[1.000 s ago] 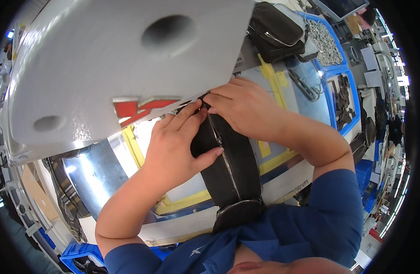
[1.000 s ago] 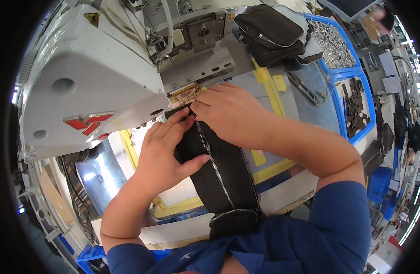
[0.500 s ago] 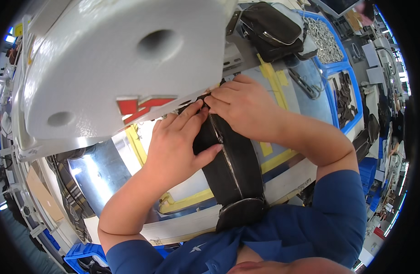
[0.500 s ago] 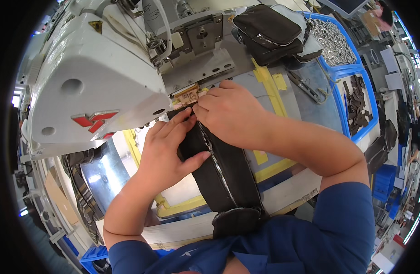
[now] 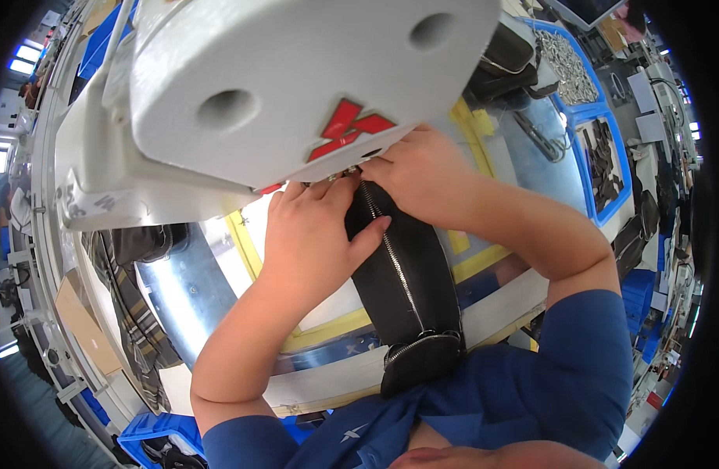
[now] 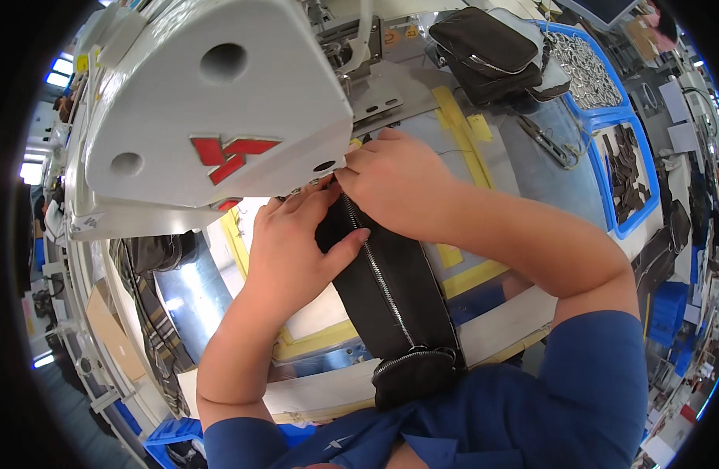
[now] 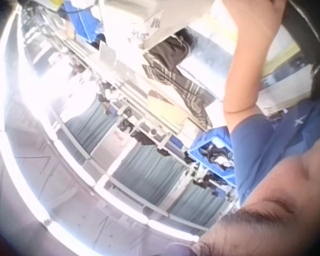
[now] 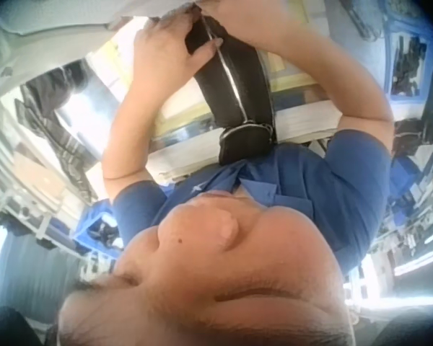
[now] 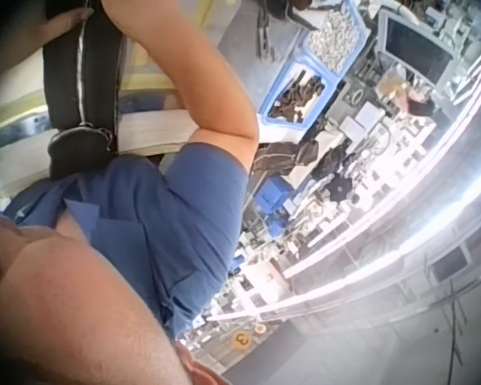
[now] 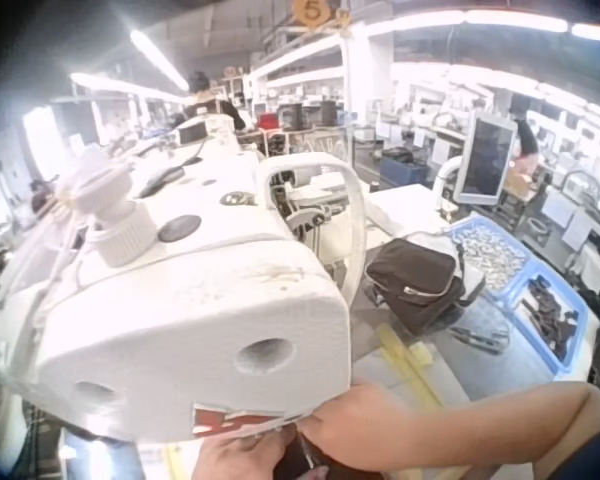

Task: The person uses a sewing machine to stitch a zipper onto a black pouch. They guide the fabric under the needle, sew along the zipper line, and then attach a plaid fabric piece to the pouch. The person handles the pouch and fabric pieces by hand, adjusting them for sewing and inspecting the finished seams.

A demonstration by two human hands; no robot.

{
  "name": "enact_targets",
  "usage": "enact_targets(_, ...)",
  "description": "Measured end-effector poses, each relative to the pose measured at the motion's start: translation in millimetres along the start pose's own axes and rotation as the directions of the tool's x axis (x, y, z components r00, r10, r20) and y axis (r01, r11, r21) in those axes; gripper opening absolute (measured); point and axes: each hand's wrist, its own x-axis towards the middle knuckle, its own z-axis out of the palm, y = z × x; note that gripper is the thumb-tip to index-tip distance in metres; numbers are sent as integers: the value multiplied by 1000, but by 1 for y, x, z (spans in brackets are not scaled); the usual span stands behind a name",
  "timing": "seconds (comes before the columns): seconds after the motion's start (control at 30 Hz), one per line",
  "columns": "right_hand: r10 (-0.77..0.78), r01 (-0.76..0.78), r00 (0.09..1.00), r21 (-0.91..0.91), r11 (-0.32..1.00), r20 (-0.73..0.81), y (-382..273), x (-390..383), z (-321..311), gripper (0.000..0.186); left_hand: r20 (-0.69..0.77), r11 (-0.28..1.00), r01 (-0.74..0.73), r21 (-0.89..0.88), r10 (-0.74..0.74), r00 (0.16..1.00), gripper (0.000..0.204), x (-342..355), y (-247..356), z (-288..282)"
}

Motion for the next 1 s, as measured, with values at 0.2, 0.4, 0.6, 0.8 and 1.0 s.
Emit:
enact_targets(0.2, -13, 13, 999, 7, 1000, -37, -2, 0, -4, 16, 11, 1000, -1, 26, 0, 1000, 55, 1, 1, 2)
enact_targets(0.4, 20, -21, 998, 10, 1000, 60, 1, -4, -10, 17, 23, 999, 21, 28, -22, 1000, 54, 1, 5, 6)
enact_targets(0.6, -25, 25, 998, -3, 1000, 54, -9, 4, -8, 19, 42, 999, 33, 29, -34, 999, 56, 1, 2, 0)
enact_targets(0.8, -19, 20, 999, -22, 1000, 38, -7, -1, -3, 24, 42, 997, 34, 65, -37, 998, 60, -1, 4, 3)
enact_targets(1.0, -22, 22, 999, 25, 999, 28, -7, -8, -3, 34, -28, 983, -37, 179, 43, 999, 71, -9, 9, 15)
